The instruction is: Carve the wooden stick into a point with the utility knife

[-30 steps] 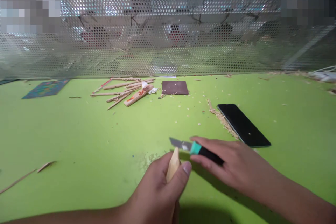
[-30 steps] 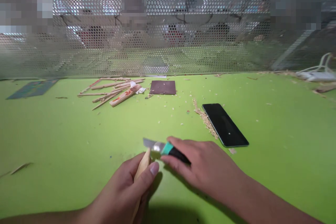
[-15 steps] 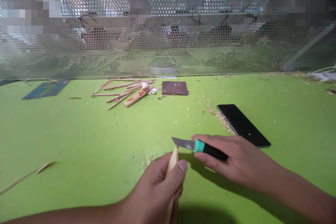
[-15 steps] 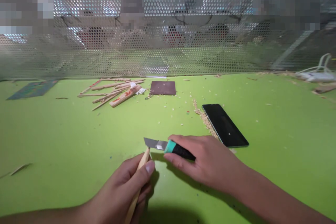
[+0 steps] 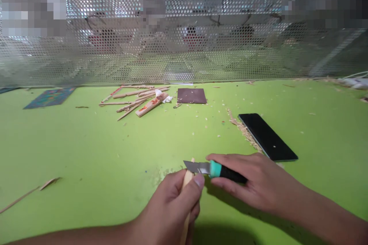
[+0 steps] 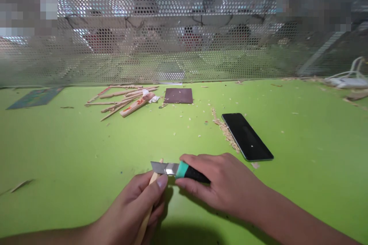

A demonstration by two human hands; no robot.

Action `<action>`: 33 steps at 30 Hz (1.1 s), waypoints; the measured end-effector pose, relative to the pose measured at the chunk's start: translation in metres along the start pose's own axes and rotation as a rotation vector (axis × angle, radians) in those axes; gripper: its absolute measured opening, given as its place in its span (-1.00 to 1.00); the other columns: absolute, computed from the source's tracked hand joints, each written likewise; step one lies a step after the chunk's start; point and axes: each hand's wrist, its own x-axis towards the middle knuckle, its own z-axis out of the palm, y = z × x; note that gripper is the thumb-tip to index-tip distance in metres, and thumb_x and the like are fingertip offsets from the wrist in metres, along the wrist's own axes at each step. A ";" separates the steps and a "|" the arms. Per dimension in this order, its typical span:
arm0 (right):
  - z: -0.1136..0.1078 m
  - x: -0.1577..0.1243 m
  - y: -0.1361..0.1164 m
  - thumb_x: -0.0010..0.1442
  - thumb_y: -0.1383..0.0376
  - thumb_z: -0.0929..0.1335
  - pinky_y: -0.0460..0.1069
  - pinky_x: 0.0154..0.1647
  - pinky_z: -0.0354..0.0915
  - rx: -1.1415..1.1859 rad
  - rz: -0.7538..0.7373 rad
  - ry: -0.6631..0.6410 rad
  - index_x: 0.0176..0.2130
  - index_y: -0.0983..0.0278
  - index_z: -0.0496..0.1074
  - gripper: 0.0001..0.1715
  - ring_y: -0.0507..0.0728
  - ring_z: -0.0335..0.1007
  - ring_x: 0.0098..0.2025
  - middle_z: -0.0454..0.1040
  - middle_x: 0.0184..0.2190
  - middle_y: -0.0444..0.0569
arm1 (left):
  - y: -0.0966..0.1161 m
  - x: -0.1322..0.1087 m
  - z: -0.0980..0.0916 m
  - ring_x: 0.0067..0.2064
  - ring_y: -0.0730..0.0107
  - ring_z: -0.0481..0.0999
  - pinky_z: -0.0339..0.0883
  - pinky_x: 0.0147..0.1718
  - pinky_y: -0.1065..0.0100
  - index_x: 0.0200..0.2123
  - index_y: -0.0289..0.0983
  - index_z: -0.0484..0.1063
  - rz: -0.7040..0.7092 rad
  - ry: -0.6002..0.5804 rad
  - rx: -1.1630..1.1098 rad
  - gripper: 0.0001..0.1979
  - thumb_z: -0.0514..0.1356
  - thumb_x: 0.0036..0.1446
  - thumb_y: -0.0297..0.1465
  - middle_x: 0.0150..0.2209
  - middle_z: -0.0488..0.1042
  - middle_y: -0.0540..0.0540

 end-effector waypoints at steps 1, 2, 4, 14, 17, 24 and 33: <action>0.001 0.000 0.002 0.54 -0.04 0.25 0.06 -0.33 0.58 -0.018 0.014 0.019 0.07 0.23 0.62 -0.47 0.26 0.74 -0.29 0.76 -0.11 0.10 | -0.002 0.000 -0.001 -0.61 0.57 0.05 -0.05 -0.68 0.50 -0.39 -0.17 0.22 0.004 -0.004 0.010 -0.38 0.33 0.12 0.24 -0.61 0.13 0.19; 0.001 0.001 0.005 0.54 -0.04 0.25 0.07 -0.32 0.59 -0.043 0.039 0.042 0.10 0.24 0.61 -0.46 0.28 0.74 -0.27 0.76 -0.10 0.11 | -0.004 0.000 -0.002 -0.62 0.57 0.05 -0.05 -0.69 0.49 -0.40 -0.17 0.23 0.007 -0.013 0.021 -0.39 0.31 0.14 0.24 -0.61 0.15 0.18; 0.001 0.004 0.011 0.55 -0.02 0.23 0.10 -0.31 0.61 -0.113 0.121 0.090 0.14 0.27 0.61 -0.43 0.30 0.76 -0.25 0.76 -0.11 0.12 | -0.007 0.000 -0.004 -0.63 0.58 0.05 -0.06 -0.71 0.50 -0.43 -0.17 0.22 0.008 -0.030 0.033 -0.38 0.30 0.15 0.24 -0.61 0.16 0.17; -0.002 0.005 0.009 0.54 -0.01 0.24 0.07 -0.22 0.61 -0.067 0.112 0.112 0.11 0.30 0.61 -0.44 0.27 0.76 -0.17 0.76 -0.08 0.07 | 0.004 -0.001 -0.004 -0.68 0.61 0.16 0.15 -0.74 0.55 -0.41 -0.19 0.26 -0.044 -0.065 0.006 -0.34 0.24 0.13 0.31 -0.60 0.26 0.15; -0.003 0.005 0.008 0.54 0.01 0.25 0.07 -0.22 0.60 -0.036 0.093 0.092 0.15 0.29 0.59 -0.46 0.26 0.75 -0.17 0.75 -0.06 0.07 | -0.001 0.002 -0.005 -0.68 0.61 0.15 0.16 -0.75 0.57 -0.37 -0.19 0.26 -0.024 -0.061 -0.025 -0.38 0.20 0.19 0.28 -0.61 0.26 0.15; -0.002 0.002 0.003 0.55 -0.03 0.25 0.01 -0.33 0.53 0.015 0.002 -0.029 0.01 0.21 0.61 -0.51 0.21 0.72 -0.28 0.75 -0.12 0.07 | -0.004 -0.001 -0.009 -0.69 0.60 0.21 0.14 -0.73 0.55 -0.47 -0.22 0.27 -0.043 -0.062 -0.007 -0.30 0.22 0.12 0.33 -0.63 0.24 0.13; 0.001 0.000 -0.001 0.57 -0.06 0.20 0.01 -0.34 0.52 0.005 -0.053 -0.014 0.05 0.25 0.58 -0.44 0.21 0.71 -0.31 0.75 -0.19 0.08 | 0.006 0.000 -0.003 -0.71 0.58 0.12 0.12 -0.74 0.51 -0.56 -0.18 0.23 -0.069 -0.058 0.062 -0.22 0.31 -0.14 0.43 -0.71 0.15 0.16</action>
